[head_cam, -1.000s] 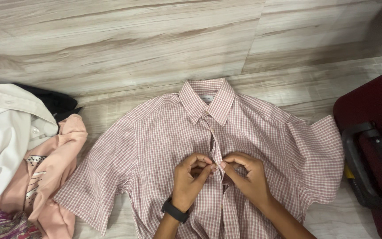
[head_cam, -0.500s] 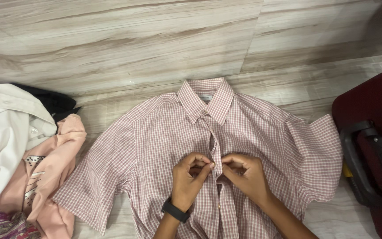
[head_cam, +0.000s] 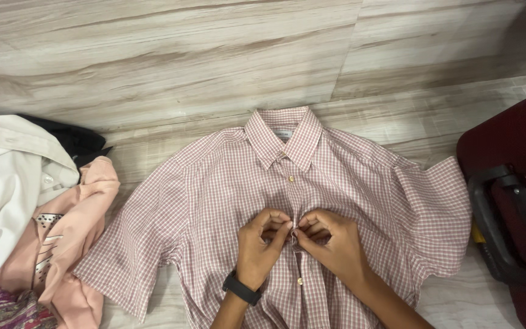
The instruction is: The person folds several items of clothing and packs them into a suitcase.
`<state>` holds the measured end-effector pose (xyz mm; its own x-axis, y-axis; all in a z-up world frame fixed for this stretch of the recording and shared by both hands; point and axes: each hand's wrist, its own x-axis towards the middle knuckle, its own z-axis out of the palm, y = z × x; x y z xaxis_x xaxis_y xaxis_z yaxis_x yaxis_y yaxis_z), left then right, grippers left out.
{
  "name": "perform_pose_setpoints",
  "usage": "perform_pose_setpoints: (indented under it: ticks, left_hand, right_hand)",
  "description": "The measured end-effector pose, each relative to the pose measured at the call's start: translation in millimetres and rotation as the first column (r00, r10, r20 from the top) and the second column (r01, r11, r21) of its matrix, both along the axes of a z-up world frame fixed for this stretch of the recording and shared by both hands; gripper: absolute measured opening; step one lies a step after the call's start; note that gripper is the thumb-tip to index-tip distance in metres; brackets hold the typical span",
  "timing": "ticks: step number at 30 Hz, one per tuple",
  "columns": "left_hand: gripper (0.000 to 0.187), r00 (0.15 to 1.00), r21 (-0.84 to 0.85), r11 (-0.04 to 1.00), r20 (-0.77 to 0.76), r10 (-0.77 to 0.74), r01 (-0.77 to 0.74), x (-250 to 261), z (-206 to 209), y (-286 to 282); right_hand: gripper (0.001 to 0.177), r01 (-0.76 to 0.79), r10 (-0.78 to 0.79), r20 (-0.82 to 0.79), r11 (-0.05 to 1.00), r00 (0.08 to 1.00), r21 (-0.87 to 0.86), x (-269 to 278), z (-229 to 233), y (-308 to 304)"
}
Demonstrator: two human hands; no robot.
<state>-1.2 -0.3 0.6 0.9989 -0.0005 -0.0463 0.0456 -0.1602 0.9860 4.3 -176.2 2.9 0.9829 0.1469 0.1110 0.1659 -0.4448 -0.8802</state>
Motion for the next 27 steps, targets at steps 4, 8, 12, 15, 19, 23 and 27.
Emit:
perform_pose_setpoints:
  ticks: [4, 8, 12, 15, 19, 23, 27]
  left_hand:
    - [0.016, 0.999, -0.006, 1.0, -0.032, -0.004, 0.004, 1, 3, 0]
    - [0.019, 0.999, -0.037, 0.999, -0.042, -0.008, 0.007, 1, 0, 1]
    - [0.02, 1.0, -0.042, 0.999, -0.012, -0.023, 0.022, 0, -4, 3]
    - [0.018, 1.0, -0.067, 0.997, -0.011, -0.025, 0.024, 0, -8, 4]
    - [0.021, 0.999, -0.168, 0.985, 0.014, -0.049, 0.05, 0, -12, 6]
    - [0.024, 0.998, -0.222, 0.973, 0.005, -0.064, 0.063, 0, -16, 7]
    - [0.025, 0.996, -0.233, 0.969, 0.022, -0.082, 0.085, 0, -17, 8]
  right_hand:
    - [0.019, -0.015, 0.015, 0.018, 1.0, 1.0, 0.0, -3, 0, 2]
    - [0.019, 0.0, 0.001, 0.041, 1.0, 0.999, -0.025, -3, -3, 1]
    - [0.018, -0.021, 0.021, 0.032, 1.0, 0.999, 0.001, -1, -4, -1]
    - [0.017, -0.019, 0.02, -0.043, 1.0, 0.999, 0.023, -2, -4, -1]
    - [0.018, -0.039, 0.039, -0.004, 0.998, 0.999, 0.058, -1, -3, -3]
    - [0.013, -0.054, 0.061, -0.045, 0.989, 0.997, 0.134, -1, -4, -4]
    - [0.011, -0.086, 0.1, -0.081, 0.984, 0.992, 0.156, 1, -7, -8]
